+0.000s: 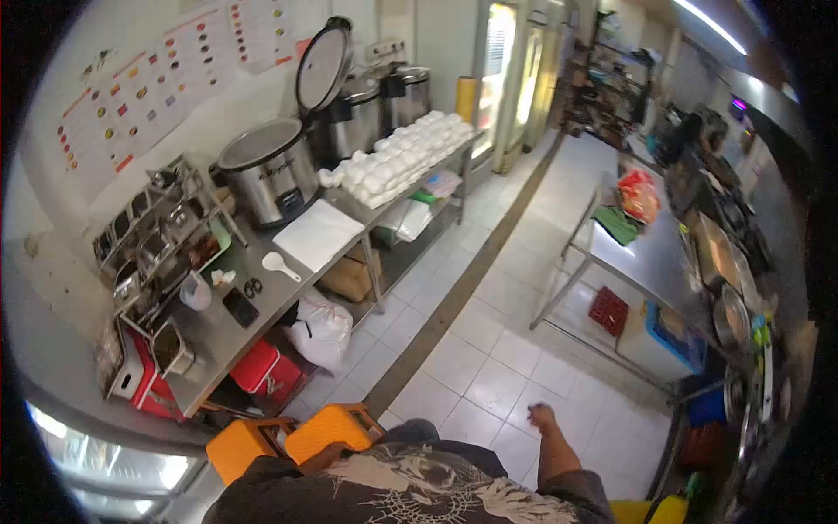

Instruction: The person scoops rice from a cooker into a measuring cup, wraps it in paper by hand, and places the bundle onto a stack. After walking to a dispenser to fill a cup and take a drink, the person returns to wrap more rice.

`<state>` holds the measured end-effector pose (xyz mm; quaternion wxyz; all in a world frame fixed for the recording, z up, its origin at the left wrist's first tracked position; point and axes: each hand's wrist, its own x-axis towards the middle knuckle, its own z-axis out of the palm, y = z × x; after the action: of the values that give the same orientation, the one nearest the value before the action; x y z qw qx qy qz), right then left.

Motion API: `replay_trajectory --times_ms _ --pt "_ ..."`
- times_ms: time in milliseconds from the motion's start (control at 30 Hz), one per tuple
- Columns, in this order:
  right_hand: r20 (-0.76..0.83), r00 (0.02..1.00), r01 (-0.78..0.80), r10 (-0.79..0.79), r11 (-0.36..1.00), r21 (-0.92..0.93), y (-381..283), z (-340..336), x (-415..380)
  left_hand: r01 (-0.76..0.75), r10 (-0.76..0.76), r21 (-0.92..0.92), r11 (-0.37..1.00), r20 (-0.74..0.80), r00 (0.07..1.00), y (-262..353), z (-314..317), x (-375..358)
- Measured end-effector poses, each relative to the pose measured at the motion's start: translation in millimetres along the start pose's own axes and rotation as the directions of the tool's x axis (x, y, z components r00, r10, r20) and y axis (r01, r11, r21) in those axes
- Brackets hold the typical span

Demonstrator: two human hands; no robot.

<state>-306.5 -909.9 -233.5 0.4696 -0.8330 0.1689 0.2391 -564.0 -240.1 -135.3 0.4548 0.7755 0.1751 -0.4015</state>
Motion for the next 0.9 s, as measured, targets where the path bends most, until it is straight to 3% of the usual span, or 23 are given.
replay_trajectory --times_ms 33,67,167,267,333,400,433,467,500,567,633,733,833,867,900 --pt "-0.146 0.986 -0.076 0.085 0.995 0.07 -81.6 -6.5 -1.7 0.004 -0.004 -0.026 1.0 -0.017 1.0 9.2 -3.5 7.4" --pt "-0.202 0.978 -0.023 0.053 0.989 0.144 -125.3 -13.2 21.4 0.006 -0.008 -0.052 0.999 -0.034 0.999 19.8 -9.2 18.5" --pt "-0.21 0.972 0.163 -0.105 0.945 0.284 -221.4 -4.5 81.2 -0.008 -0.005 -0.124 0.992 -0.106 0.994 48.9 -37.3 64.6" --pt "-0.068 0.988 0.146 -0.142 0.988 0.057 -264.0 30.4 140.6 -0.039 -0.006 -0.196 0.98 -0.225 0.974 61.9 -72.1 115.3" --pt "0.218 0.969 0.12 -0.12 0.993 0.013 -298.2 46.4 157.9 -0.076 -0.007 -0.22 0.973 -0.353 0.935 46.7 -88.5 156.7" --pt "0.325 0.946 -0.008 0.01 1.0 -0.007 -373.6 62.4 153.3 -0.205 0.044 -0.215 0.955 -0.58 0.813 27.4 -113.5 205.5" --pt "0.356 0.933 -0.045 0.041 0.999 0.004 -407.1 70.2 160.0 -0.431 0.148 -0.375 0.82 -0.589 0.794 44.6 -151.5 200.9" --pt "0.371 0.921 0.142 -0.12 0.989 -0.032 -421.5 79.1 191.5 -0.144 0.082 0.0 0.99 -0.821 0.564 104.9 -195.7 190.1" --pt "0.398 0.878 0.313 -0.265 0.948 -0.059 -427.3 90.6 217.2 0.002 0.158 0.164 0.986 -0.953 0.258 156.9 -231.4 157.7" --pt "0.471 0.837 0.289 -0.277 0.956 0.048 -521.4 112.7 209.2 -0.077 0.092 0.086 0.993 -0.992 0.081 251.1 -312.4 105.7" --pt "0.554 0.759 0.333 -0.341 0.935 0.118 -603.4 139.7 224.0 0.214 0.264 0.211 0.954 -0.928 -0.265 256.6 -371.9 123.0" --pt "0.696 0.568 0.428 -0.439 0.88 0.206 -724.9 194.1 248.1 0.195 -0.201 -0.201 0.96 -0.979 -0.022 256.7 -431.0 138.9" --pt "0.819 0.286 0.522 -0.497 0.798 0.302 -834.3 256.1 269.6 0.339 -0.397 -0.36 0.869 -0.917 0.046 263.1 -446.5 149.4" --pt "0.842 0.192 0.579 -0.504 0.751 0.318 -870.7 274.6 269.0 0.261 -0.482 -0.463 0.847 -0.876 0.008 274.7 -450.2 148.0" --pt "0.854 0.1 0.629 -0.511 0.697 0.343 -907.8 291.8 265.6 0.264 -0.406 -0.413 0.871 -0.91 -0.083 278.7 -461.2 144.6"
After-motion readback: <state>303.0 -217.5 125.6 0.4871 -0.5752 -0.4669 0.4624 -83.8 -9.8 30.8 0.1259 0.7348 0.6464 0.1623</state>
